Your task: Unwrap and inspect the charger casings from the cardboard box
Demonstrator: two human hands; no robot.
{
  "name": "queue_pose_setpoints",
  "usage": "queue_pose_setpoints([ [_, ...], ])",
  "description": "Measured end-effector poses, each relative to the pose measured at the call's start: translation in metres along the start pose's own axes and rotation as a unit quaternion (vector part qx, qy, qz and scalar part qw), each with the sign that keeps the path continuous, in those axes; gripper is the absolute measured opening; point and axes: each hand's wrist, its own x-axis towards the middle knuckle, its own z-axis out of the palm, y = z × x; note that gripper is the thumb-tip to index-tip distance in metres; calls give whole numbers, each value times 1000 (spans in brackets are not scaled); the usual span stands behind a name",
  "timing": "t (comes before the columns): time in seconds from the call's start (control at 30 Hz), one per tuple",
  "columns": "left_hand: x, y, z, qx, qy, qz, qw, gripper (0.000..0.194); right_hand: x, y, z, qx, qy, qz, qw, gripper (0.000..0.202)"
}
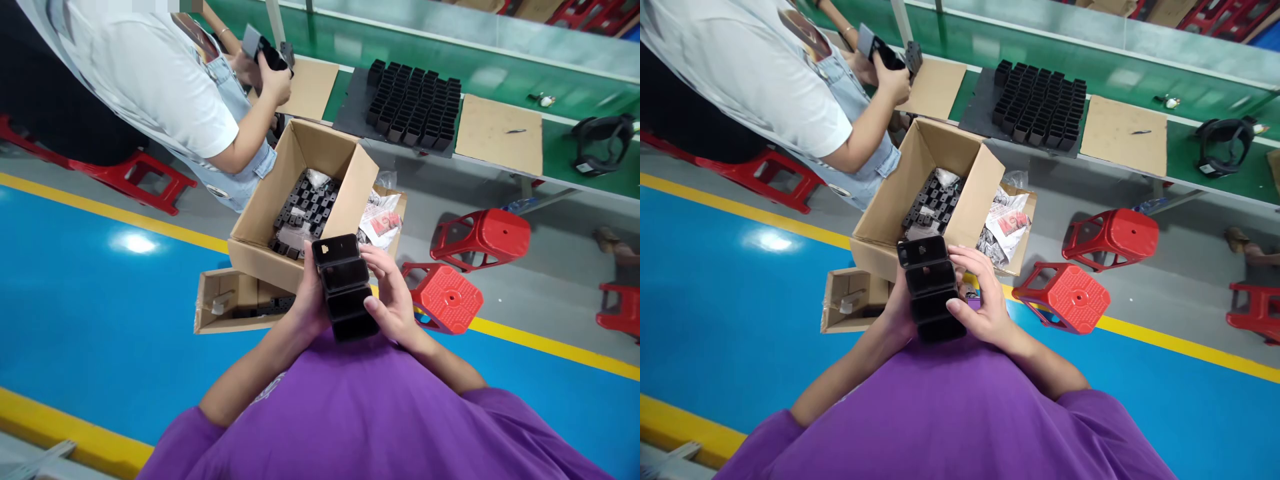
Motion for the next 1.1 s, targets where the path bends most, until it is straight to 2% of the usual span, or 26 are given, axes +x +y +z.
queue_pose_setpoints([
  [0.13, -3, 2, 1, 6, 9, -28, 1000, 82, 1, 0, 0, -27, -4, -28, 999, 61],
  [0.43, -10, 6, 6, 72, 18, 4, 997, 89, 8, -4, 1, -77, 7, -88, 993, 54],
  [0.77, -9, 11, 2, 40, -7, 45, 998, 75, 14, -5, 0, -121, 18, -133, 984, 50],
  [0.93, -8, 13, 1, 42, -5, 37, 998, 76, 14, -4, 0, -122, 13, -132, 984, 51],
  [1.1, -5, 13, -1, 31, -16, 34, 999, 74, 14, -4, 0, -90, 4, -99, 991, 52],
])
